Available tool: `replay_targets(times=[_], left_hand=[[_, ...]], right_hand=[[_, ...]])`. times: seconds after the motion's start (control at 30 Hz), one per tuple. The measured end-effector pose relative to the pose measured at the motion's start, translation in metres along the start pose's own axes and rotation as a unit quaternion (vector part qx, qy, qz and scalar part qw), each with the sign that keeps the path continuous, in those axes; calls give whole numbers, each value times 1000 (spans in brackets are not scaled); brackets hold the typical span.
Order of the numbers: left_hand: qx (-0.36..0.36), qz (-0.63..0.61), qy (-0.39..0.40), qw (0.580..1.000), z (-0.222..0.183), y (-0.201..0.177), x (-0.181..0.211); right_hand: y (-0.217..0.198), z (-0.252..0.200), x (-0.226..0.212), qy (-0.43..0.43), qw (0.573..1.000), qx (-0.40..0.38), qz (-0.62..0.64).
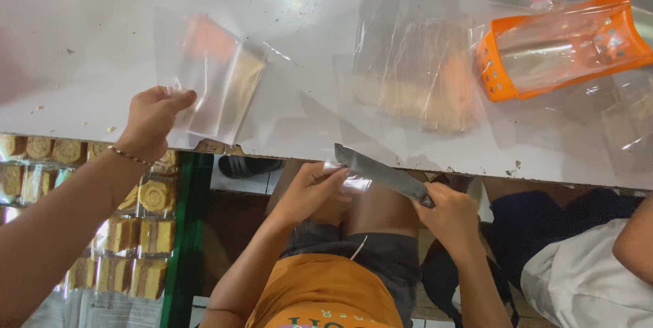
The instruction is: The person uses a knife to cut and separate thin plastic sheets from a stack on a white table.
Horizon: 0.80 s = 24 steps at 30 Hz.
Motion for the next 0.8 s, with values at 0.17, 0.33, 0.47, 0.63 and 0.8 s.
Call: replay_targets(times=[0.17,0.33,0.47,0.63,0.8], left_hand=[[-15,-23,-36,999,-10,0,11],[-120,6,-57,991,-38,-32,21],[12,51,-74,996,-36,-34,37],[121,-11,0,993,3,-20,-21],[163,421,176,875,9,-21,-18]], right_hand=[[-24,6,-12,-14,1000,19,-8],[-59,-10,41,51,995,62,64],[-62,-13,39,109,980,83,145],[-22,5,-70,-121,883,6,454],[-21,15,-102,-103,851,32,514]])
Point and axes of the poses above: each hand's wrist, its own z-axis towards the middle knuckle, its own y-axis out of the palm, x = y × z, the point moved 4 cm from there along z, towards the middle knuckle, and after that the axes turned 15 degrees about -x, right-handed, at the moved point
